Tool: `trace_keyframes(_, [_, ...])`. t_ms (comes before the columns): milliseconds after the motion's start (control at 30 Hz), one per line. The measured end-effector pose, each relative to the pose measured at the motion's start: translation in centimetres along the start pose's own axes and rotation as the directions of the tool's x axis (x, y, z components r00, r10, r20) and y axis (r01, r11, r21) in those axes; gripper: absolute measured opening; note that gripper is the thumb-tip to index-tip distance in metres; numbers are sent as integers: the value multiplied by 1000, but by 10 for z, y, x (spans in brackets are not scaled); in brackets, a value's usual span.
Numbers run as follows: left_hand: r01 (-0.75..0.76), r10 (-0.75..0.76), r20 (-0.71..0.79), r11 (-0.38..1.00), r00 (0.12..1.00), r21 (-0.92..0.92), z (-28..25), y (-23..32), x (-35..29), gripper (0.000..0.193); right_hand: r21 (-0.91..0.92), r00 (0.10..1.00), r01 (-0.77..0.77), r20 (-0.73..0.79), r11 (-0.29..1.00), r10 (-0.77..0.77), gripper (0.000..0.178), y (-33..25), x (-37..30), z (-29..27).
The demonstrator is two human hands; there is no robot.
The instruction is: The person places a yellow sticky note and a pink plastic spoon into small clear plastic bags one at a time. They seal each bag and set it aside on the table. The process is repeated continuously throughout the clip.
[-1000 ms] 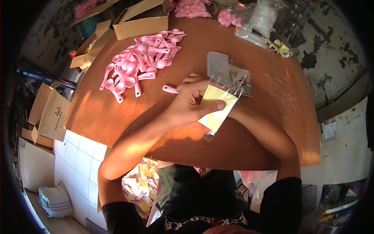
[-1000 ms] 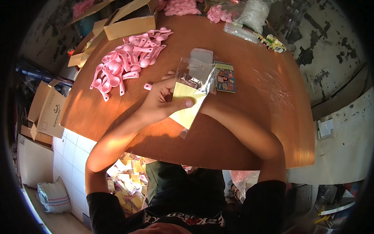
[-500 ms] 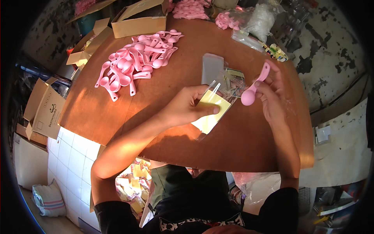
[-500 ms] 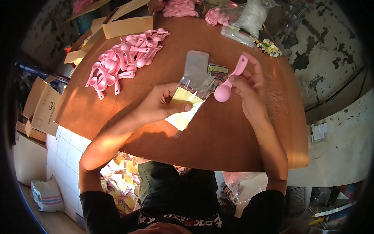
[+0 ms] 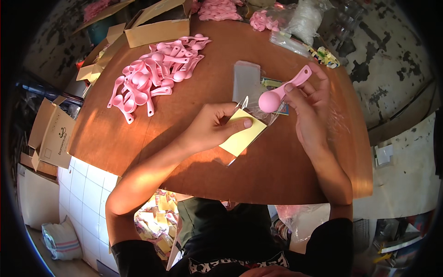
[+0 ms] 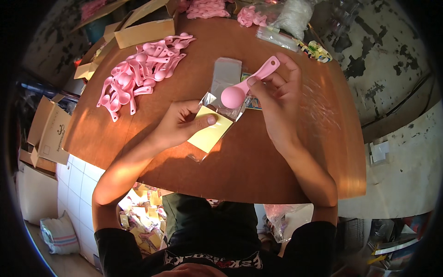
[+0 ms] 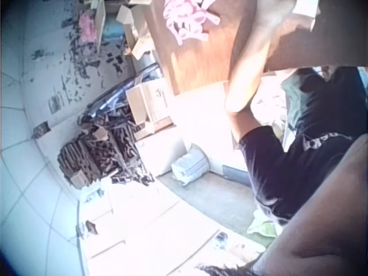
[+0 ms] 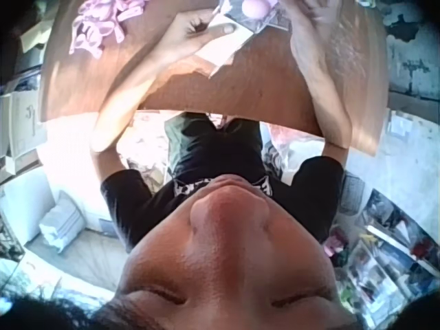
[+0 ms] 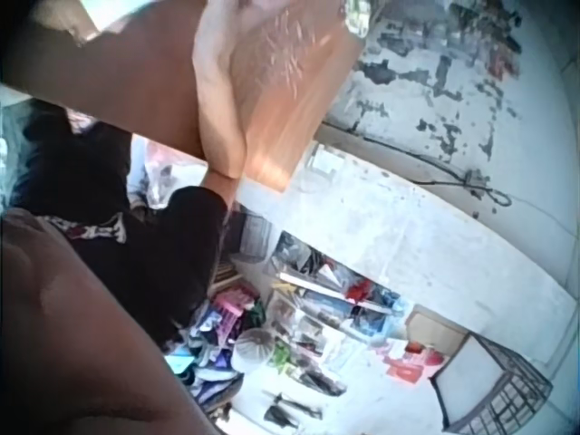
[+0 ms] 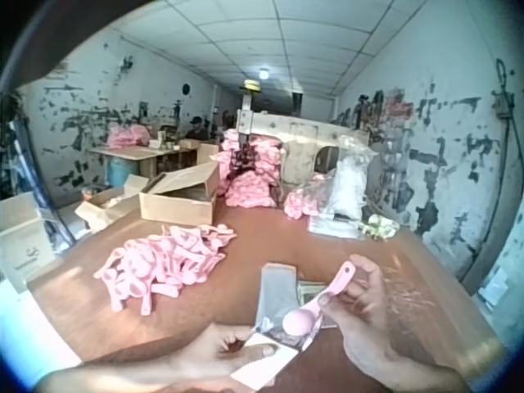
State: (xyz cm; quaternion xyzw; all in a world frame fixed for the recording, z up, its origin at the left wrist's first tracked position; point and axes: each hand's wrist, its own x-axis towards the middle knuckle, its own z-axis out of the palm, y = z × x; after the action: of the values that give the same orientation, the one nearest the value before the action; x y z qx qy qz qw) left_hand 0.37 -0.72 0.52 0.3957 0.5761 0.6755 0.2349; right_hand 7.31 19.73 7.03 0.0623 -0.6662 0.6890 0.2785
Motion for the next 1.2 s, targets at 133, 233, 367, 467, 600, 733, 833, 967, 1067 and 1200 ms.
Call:
trace_keyframes(133, [13,-12,-31,1000,999,14,4,3,-1,22,-93,989,127,-60,988,-133,55,-3,0,-1])
trace_keyframes(233, [13,-11,-18,996,1000,86,3,0,-2,22,-84,997,76,-3,994,-76,53,-3,-2,-4])
trace_keyframes(367, [-5,10,-61,997,998,72,3,0,-1,22,-111,999,24,42,994,-19,50,-3,-8,1])
trace_keyframes(467, [-45,53,-74,993,996,111,4,-1,1,23,-171,996,65,66,983,-54,48,-2,-12,7])
trace_keyframes(600, [-108,121,-49,972,991,209,2,-5,2,27,-211,994,74,95,975,-55,33,1,-15,8])
trace_keyframes(733, [-183,201,-87,967,976,179,6,-7,2,30,-208,988,113,128,972,-87,21,-1,-18,14])
trace_keyframes(833, [-159,173,-69,972,982,173,6,-7,0,32,-188,978,-42,194,981,79,23,-12,-16,12])
trace_keyframes(967, [-230,243,-85,963,966,139,8,-7,0,36,-252,974,-27,213,967,83,26,-21,-10,8])
trace_keyframes(1067, [-253,269,-104,956,957,149,8,-3,-1,36,-184,970,-46,227,982,88,29,-23,-3,7])
trace_keyframes(1200, [-239,256,-92,958,962,159,5,-2,3,36,-108,960,-87,257,990,112,31,-25,11,3])
